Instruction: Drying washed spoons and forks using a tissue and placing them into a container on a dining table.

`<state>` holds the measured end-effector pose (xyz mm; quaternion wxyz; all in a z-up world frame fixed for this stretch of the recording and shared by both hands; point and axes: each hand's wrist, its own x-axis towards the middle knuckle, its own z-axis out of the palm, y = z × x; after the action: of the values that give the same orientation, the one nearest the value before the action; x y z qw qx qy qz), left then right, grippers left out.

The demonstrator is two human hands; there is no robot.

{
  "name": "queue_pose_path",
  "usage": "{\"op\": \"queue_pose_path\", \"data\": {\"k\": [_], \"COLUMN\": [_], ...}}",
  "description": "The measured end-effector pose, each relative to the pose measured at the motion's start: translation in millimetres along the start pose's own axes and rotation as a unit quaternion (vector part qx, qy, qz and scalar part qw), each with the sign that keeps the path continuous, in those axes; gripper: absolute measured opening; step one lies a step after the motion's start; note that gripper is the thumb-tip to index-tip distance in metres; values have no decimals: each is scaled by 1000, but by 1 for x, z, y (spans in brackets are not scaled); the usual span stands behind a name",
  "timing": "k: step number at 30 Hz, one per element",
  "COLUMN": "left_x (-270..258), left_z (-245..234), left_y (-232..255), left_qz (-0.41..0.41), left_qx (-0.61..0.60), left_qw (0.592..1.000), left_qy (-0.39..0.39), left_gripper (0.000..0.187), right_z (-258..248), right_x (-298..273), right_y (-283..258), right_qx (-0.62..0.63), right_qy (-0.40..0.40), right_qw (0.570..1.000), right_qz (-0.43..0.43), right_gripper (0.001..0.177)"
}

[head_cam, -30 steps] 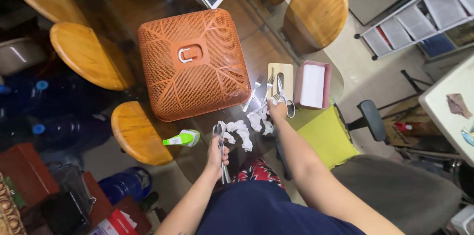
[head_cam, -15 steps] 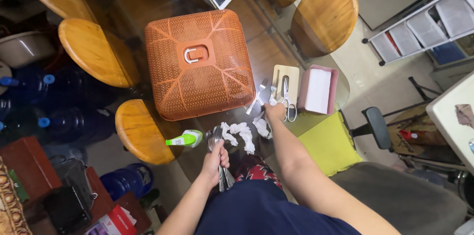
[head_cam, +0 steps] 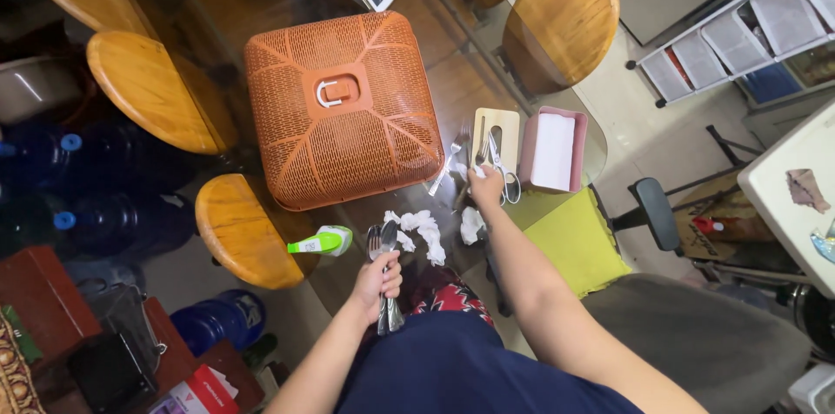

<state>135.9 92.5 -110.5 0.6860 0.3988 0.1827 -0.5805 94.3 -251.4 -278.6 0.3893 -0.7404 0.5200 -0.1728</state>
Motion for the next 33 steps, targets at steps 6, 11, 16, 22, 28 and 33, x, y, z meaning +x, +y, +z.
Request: {"op": "queue_pose_path", "data": {"k": [6,11,16,22,28,33], "left_x": [16,54,65,71,79,62], "left_z": [18,49,80,83,64,63], "left_y": [13,17,21,15,15,32], "left_qz": [95,263,456,400,410,412], "left_qx": [96,189,305,252,229,259], "left_qw": [990,942,831,867,862,861], "left_qy": [47,88,93,156,190,151], "left_gripper": [16,25,31,24,19,20], "right_z": [-35,-41,-56,-74,-89,-97], "right_x": [-47,-105,-151,-170,-171,-150], "right_y": [-66,-84,-113,-132,-147,-141], "right_qx": [143,161,134,60,63,164], "right_qy": [-53,-88,-60,-23,-89,-238], "right_qw": [985,980,965,943,955,941], "right_qz": [-74,-75,-215,-325,-276,-176], "right_gripper": [19,19,15,16,19,22]}}
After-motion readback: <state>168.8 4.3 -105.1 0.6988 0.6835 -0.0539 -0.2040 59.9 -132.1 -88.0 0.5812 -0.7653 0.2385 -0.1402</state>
